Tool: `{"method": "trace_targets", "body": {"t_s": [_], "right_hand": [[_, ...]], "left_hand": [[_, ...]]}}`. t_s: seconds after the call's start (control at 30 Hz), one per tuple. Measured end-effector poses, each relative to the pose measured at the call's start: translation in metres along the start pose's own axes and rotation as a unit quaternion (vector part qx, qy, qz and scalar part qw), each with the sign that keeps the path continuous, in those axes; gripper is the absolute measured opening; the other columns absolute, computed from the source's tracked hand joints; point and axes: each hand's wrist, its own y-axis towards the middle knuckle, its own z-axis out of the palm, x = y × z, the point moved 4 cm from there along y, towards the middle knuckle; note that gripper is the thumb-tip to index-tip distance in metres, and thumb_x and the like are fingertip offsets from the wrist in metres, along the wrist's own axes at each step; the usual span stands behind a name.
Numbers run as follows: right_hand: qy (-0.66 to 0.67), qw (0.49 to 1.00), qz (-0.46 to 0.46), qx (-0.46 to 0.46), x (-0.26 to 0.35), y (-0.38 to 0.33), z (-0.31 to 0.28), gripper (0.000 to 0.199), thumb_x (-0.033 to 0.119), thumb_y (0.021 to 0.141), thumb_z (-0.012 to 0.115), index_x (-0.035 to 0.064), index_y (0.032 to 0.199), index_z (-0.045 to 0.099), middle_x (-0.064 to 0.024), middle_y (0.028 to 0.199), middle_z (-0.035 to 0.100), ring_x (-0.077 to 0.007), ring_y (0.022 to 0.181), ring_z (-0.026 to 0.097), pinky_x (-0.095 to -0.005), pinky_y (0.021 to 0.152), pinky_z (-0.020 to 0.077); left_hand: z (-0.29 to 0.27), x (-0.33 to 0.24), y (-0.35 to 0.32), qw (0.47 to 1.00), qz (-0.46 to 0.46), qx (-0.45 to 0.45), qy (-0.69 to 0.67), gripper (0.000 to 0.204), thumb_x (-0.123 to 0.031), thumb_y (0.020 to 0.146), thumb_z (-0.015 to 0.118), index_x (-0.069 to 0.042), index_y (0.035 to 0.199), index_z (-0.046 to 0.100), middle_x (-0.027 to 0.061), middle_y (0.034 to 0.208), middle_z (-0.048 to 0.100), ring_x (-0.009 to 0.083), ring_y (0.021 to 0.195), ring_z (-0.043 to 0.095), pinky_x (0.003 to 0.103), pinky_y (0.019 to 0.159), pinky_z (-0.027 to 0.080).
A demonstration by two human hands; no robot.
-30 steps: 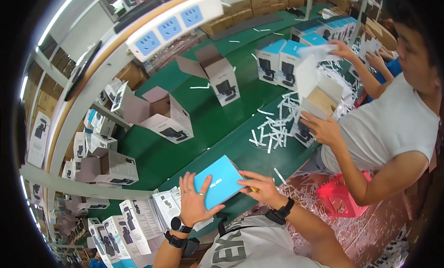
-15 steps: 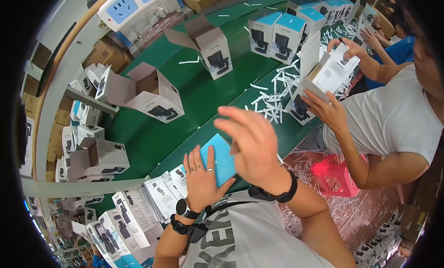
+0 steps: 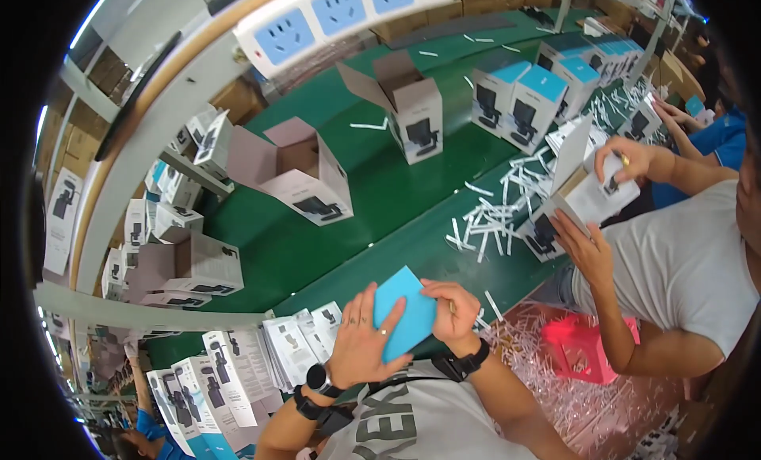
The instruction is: Packaging small electronic devices, blue inserts, and manuals into cardboard boxes on an assembly line.
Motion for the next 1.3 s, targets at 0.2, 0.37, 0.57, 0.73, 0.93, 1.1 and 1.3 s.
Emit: {"method": "trace_targets", "body": {"t_s": [0.2,0.37,0.57,0.73,0.93,1.1,1.3], "right_hand": [[0.094,0.954,0.282,-0.03,-0.047,-0.014,-0.036,0.018,0.008,0.106,0.05,0.0001,0.106,0.066,-0.0139,0.101,0.077,-0.0138,0.069,0.068,-0.0267,0.065,0.055],[0.038,0.935,0.342,-0.083,-0.085,-0.092,-0.081,0.016,0.014,0.108,0.051,0.0034,0.107,0.064,-0.0115,0.098,0.076,-0.0131,0.067,0.067,-0.0256,0.061,0.0523],[0.034,0.903,0.427,-0.013,-0.088,-0.152,-0.067,0.016,0.012,0.109,0.053,0.0045,0.103,0.066,-0.0082,0.095,0.075,-0.0107,0.067,0.065,-0.0243,0.06,0.0502],[0.062,0.896,0.439,-0.012,-0.099,-0.158,-0.058,0.015,0.01,0.107,0.055,0.0049,0.101,0.067,-0.0083,0.093,0.075,-0.0105,0.067,0.064,-0.0249,0.059,0.0495],[-0.029,0.912,0.409,-0.01,-0.158,-0.222,-0.15,0.012,0.009,0.105,0.055,0.0046,0.102,0.066,-0.0077,0.09,0.073,-0.0108,0.065,0.058,-0.0258,0.059,0.0471],[-0.112,0.917,0.38,0.043,-0.181,-0.241,-0.16,0.02,0.012,0.107,0.052,0.0046,0.103,0.07,-0.0047,0.089,0.073,-0.0111,0.073,0.064,-0.0251,0.064,0.0504],[-0.005,0.889,0.437,0.138,-0.131,-0.158,-0.052,0.015,0.012,0.107,0.055,0.0046,0.105,0.067,-0.0056,0.091,0.073,-0.0127,0.074,0.066,-0.0257,0.067,0.0523]], "left_hand": [[-0.018,0.027,-0.025,0.999,-0.001,0.046,-0.024,0.084,-0.056,0.08,0.079,-0.021,0.153,0.056,0.0395,0.151,0.038,0.0559,0.133,0.044,0.061,0.114,0.035],[-0.025,0.077,0.042,0.99,-0.022,-0.124,-0.059,0.082,-0.054,0.08,0.08,-0.018,0.151,0.058,0.0361,0.15,0.041,0.0529,0.133,0.046,0.059,0.114,0.035],[0.011,0.141,0.188,0.967,-0.043,-0.231,0.101,0.082,-0.041,0.089,0.075,-0.003,0.156,0.048,0.0336,0.162,0.034,0.0527,0.151,0.033,0.061,0.124,0.027],[0.048,0.19,0.209,0.992,-0.039,-0.099,0.063,0.094,-0.032,0.088,0.078,0.001,0.162,0.031,0.033,0.171,0.018,0.0487,0.16,0.017,0.059,0.129,0.022],[0.018,0.185,0.116,0.982,-0.041,-0.136,-0.122,0.033,-0.03,0.089,0.073,-0.01,0.115,0.077,0.0203,0.117,0.074,0.0367,0.106,0.071,0.046,0.091,0.057],[-0.077,0.356,-0.043,0.832,-0.391,-0.213,0.332,0.021,-0.028,0.086,0.068,-0.012,0.096,0.078,0.0179,0.098,0.077,0.0366,0.093,0.074,0.046,0.077,0.056],[-0.103,0.491,-0.125,0.752,-0.567,-0.093,0.323,0.021,-0.019,0.096,0.062,-0.011,0.097,0.082,0.0157,0.102,0.08,0.0324,0.097,0.079,0.048,0.079,0.063]]}}
